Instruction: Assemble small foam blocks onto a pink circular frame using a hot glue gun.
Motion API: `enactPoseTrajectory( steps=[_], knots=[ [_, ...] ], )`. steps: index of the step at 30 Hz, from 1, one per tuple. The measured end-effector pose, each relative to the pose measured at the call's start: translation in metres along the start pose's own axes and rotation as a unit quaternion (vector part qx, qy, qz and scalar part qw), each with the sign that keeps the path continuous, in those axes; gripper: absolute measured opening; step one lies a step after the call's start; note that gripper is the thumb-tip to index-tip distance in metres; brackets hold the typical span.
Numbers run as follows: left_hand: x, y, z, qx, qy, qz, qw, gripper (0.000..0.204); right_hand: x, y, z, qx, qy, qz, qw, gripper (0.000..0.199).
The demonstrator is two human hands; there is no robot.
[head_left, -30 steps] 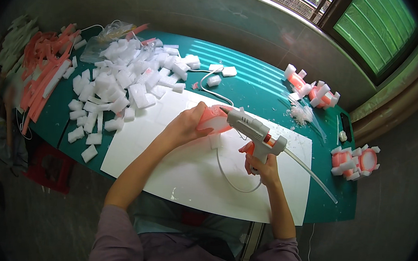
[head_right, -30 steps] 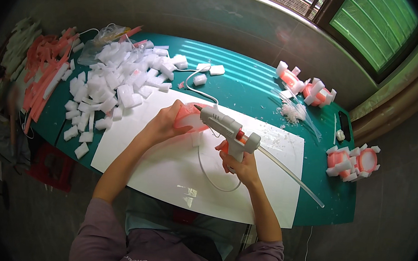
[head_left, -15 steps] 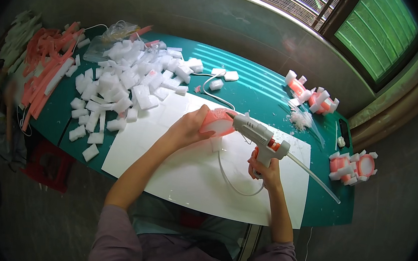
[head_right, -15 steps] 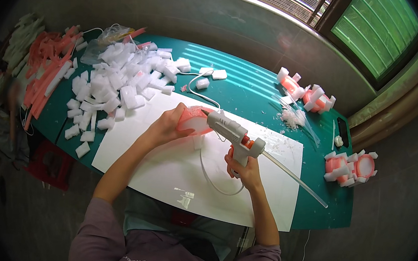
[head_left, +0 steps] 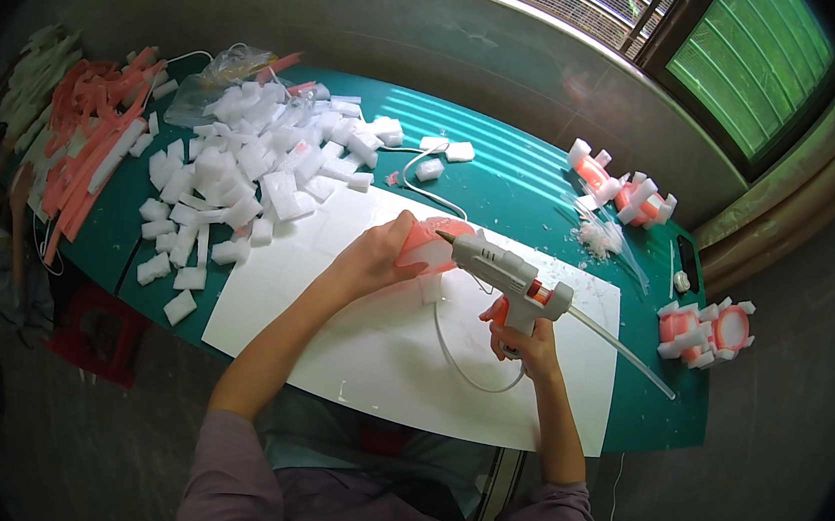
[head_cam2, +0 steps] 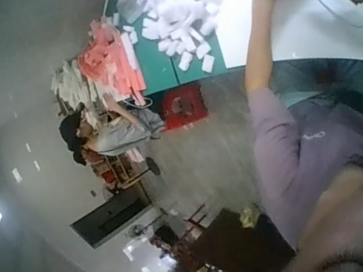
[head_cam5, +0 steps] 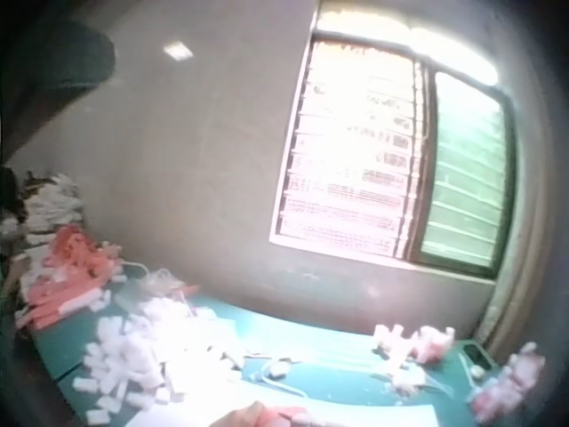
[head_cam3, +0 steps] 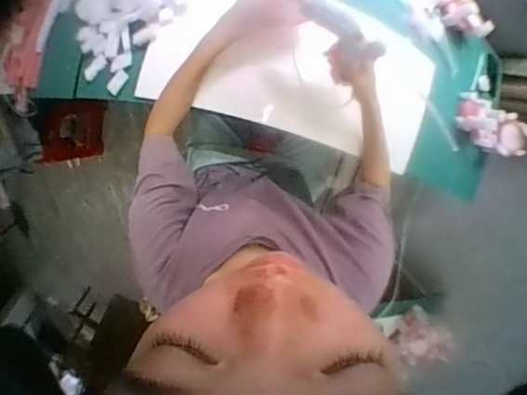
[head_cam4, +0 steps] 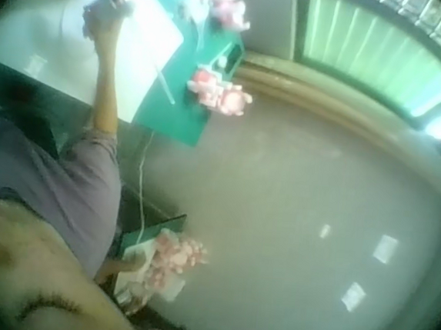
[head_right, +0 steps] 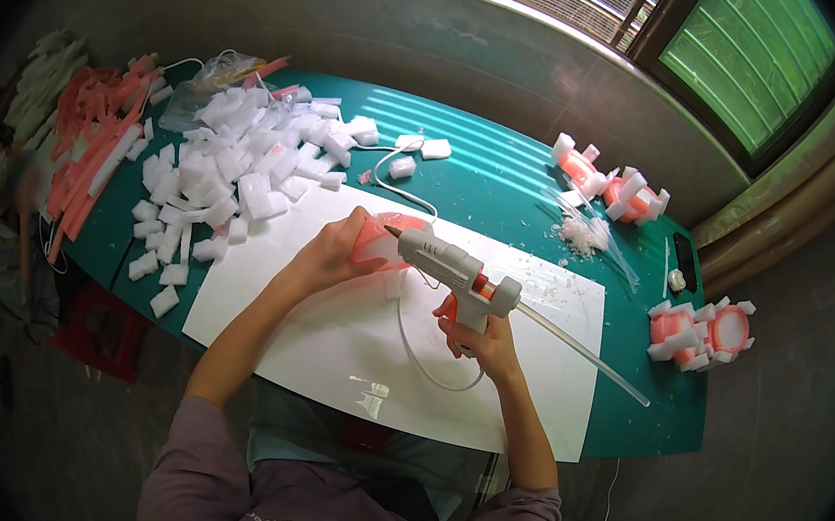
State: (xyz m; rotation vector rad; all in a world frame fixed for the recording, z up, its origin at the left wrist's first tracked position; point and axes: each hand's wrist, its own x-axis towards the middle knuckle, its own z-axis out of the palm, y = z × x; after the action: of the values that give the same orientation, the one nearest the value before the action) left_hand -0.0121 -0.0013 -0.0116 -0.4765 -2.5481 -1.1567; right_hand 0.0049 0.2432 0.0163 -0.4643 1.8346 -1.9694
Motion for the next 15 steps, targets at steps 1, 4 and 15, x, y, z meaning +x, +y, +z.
enactPoseTrajectory(
  steps=[1,4,15],
  knots=[
    [0.0,0.0,0.0,-0.002,0.0,-0.003,1.0,0.043,0.0,0.002,-0.001,0.0,0.001,0.0,1.0,0.018],
    [0.001,0.0,0.0,-0.012,0.0,0.004,1.0,0.044,0.0,0.005,-0.004,0.004,-0.002,-0.005,1.0,0.017],
    [-0.001,-0.004,-0.001,-0.009,0.001,0.013,1.0,0.044,-0.002,-0.013,-0.023,-0.032,0.058,-0.019,0.998,0.025]
  ],
)
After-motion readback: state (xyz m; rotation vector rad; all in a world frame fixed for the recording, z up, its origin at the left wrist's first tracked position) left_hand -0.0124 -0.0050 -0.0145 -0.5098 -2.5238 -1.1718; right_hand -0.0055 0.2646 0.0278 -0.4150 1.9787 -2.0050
